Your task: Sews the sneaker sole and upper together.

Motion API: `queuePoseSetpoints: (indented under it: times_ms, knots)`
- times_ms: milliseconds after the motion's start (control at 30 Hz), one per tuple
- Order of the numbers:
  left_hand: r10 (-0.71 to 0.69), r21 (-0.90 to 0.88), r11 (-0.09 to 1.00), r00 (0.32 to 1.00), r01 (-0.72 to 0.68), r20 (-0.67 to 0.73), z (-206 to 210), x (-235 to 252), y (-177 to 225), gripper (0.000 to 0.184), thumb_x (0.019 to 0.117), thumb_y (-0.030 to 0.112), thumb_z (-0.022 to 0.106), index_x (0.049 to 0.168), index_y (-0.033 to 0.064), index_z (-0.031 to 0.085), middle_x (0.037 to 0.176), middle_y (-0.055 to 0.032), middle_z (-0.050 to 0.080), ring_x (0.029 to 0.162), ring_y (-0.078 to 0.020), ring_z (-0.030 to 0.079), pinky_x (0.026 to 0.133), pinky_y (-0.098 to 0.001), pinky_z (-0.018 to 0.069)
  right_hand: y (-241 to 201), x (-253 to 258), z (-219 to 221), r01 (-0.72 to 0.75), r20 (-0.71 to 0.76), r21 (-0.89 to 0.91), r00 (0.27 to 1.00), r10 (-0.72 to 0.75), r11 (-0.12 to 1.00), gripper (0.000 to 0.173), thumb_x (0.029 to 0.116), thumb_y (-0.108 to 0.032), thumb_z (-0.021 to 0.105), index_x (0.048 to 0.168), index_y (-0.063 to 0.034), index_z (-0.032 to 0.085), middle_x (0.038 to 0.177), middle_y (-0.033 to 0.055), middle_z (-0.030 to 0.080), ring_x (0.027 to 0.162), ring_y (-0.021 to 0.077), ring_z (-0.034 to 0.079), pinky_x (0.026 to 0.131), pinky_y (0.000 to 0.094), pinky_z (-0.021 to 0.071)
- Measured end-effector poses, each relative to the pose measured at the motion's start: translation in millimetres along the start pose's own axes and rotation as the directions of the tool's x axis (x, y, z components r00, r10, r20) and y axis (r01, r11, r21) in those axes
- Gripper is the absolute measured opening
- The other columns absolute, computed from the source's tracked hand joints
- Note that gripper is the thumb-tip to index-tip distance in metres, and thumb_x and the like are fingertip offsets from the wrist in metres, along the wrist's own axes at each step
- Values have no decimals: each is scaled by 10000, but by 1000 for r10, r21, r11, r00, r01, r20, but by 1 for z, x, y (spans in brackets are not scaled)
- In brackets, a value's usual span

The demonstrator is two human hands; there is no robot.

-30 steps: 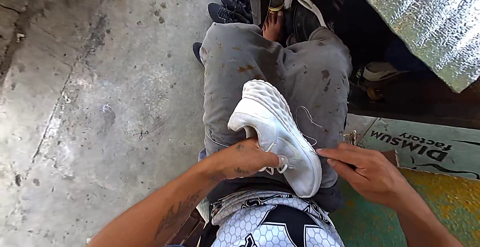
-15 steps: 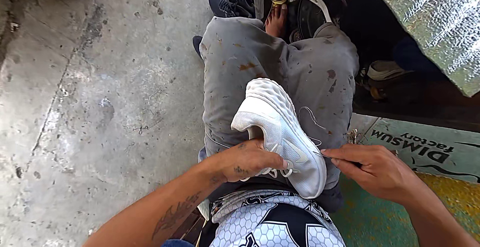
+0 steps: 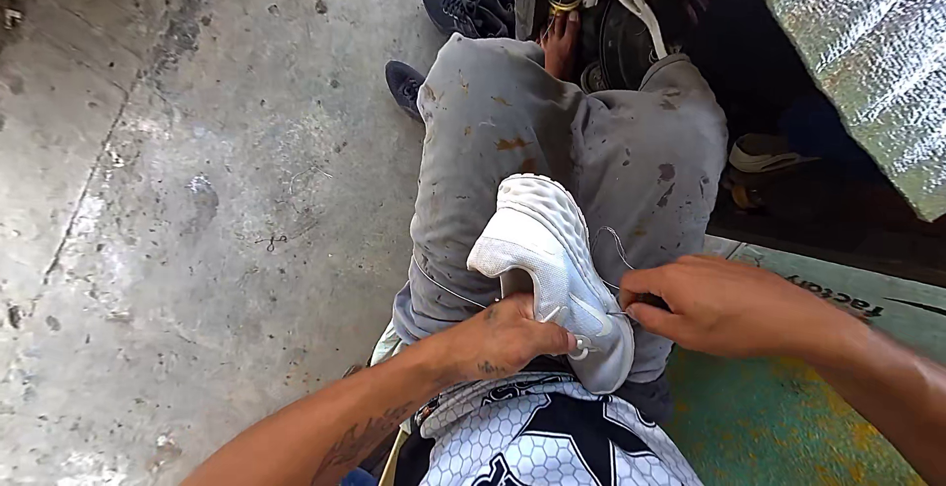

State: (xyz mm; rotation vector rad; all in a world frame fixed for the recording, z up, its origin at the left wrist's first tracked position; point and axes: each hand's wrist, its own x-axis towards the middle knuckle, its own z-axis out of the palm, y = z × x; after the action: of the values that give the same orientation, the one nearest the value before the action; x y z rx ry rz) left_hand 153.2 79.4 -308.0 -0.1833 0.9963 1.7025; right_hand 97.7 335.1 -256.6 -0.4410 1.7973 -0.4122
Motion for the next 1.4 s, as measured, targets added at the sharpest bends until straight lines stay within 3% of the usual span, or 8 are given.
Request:
queuePoseSetpoints:
  times_ms: [367,567,733,900,1000,1100,1267,1400]
  knots:
    - [168,-263,945,979,-193,-118,39,-26,18,227,963,210,700,1145,85,647,1027,-9,747,969,-99,719,898,-307,599,3,-14,-16,295,-365,-383,822,-437,875,156,978,-295,594,920,-203,706,700,-39,625,637,153,645,526,407,525]
    - [527,381,820,823,-426,-214,-38,-115,27,609,997,480,616,1451,77,558,1364,-107,662,1213,-258,662,1041,-418,548,-9,-17,-31,66,-498,-627,733,-465,776,200,980,-277,637,1095,-157,749,1231,94,688,1197,333,629,1034,603,458]
    - [527,758,571,567,316,-633,-107,-165,26,547,1039,392,568,1479,74,502,1274,-123,700,1104,-283,699,944,-553,552,-46,-37,-9,298,-600,-614,425,-677,731,298,1036,-161,456,1143,-173,733,1219,15,734,984,200,716,787,429,572]
    - [742,974,-21,656,227,-137,-16,-93,42,311,1033,342,551,1127,112,738,677,-46,658,568,-230,650,491,-474,525,-93,-14,11,348,-256,-666,725,-640,660,393,915,-198,644,1303,-136,637,1245,104,673,774,307,696,615,504,551]
    - [613,969,-178,790,172,-27,19,-48,58,212,1005,256,598,1075,92,713,635,-79,626,568,-298,656,488,-491,511,-88,-8,24,202,-346,-797,620,-704,570,124,933,-28,552,958,-85,660,873,108,644,704,284,646,610,442,517]
    - [408,944,-261,909,202,-82,32,-25,67,138,958,126,589,948,13,669,710,-151,642,668,-366,675,539,-510,500,-63,-18,43,73,-492,-811,453,-744,581,188,1017,-45,495,1019,-116,670,1047,68,668,868,225,643,787,403,507]
    - [494,972,-208,846,-108,200,6,-39,60,229,994,270,584,878,113,704,799,-85,645,744,-279,672,584,-459,532,-19,-3,91,62,-781,-586,223,-584,808,180,1018,-212,567,1167,-242,665,1214,47,640,1095,202,604,987,365,441]
    - [341,784,202,792,-587,506,-10,-62,81,270,986,308,628,841,96,713,1332,-66,617,1163,-148,561,956,-334,484,-14,10,109,126,-858,-477,146,-492,870,186,1023,-233,587,1193,-267,654,1247,44,637,1142,193,598,1012,365,437]
